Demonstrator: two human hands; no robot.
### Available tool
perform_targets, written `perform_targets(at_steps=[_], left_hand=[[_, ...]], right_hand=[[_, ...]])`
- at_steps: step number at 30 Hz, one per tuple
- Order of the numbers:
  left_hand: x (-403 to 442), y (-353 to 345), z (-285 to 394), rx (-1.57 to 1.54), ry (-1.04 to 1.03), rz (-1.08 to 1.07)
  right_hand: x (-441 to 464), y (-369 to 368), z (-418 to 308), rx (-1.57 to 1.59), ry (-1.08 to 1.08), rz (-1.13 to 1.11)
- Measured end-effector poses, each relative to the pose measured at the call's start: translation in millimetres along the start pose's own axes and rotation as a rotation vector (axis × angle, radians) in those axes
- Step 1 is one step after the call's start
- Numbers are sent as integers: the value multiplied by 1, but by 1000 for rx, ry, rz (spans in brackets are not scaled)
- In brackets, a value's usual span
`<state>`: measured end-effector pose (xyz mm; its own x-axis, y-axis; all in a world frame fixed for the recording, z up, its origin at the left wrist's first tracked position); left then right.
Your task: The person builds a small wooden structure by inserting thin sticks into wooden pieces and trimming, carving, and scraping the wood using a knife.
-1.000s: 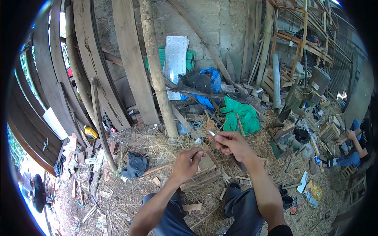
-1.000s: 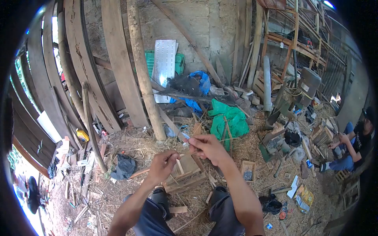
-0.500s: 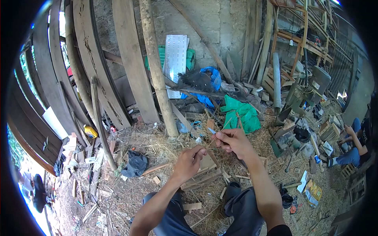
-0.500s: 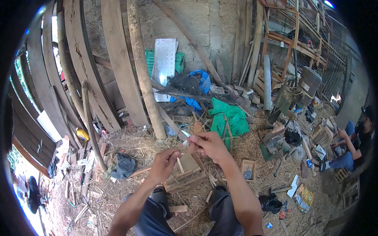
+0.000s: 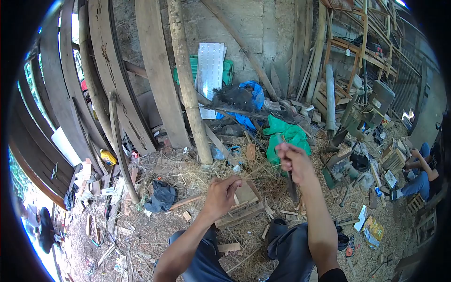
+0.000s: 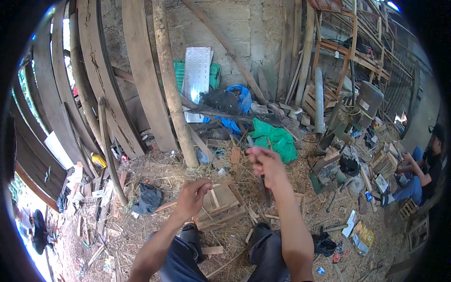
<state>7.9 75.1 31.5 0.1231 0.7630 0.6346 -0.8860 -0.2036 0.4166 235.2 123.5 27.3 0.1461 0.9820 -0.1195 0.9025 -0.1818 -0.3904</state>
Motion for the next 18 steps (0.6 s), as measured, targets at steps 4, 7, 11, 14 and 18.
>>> perform_targets(at_steps=[4,7,11,14,18], left_hand=[[0,2,-18,-214,255,-1],[-4,-12,-33,-551,546,4],[-3,-25,-46,-824,731,47],[0,-25,-52,-777,695,184],[1,-23,-55,-839,667,219]], right_hand=[[5,20,-11,2,56,84],[-5,-4,8,-262,93,41],[-18,-43,31,-527,152,-85],[-17,-56,51,-661,357,-153],[-38,-76,39,-827,404,-158]])
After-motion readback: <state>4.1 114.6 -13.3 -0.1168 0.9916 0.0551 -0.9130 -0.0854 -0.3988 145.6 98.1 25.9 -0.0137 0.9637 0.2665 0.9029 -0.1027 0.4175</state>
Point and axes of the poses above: each hand's wrist, its own x-axis towards the middle knuckle, its own y-axis out of the back of the hand, z = x × y, the point moved 8 cm from there along x, towards the middle knuckle, and after that the axes turned 11 degrees about z, right-handed, at the moved point
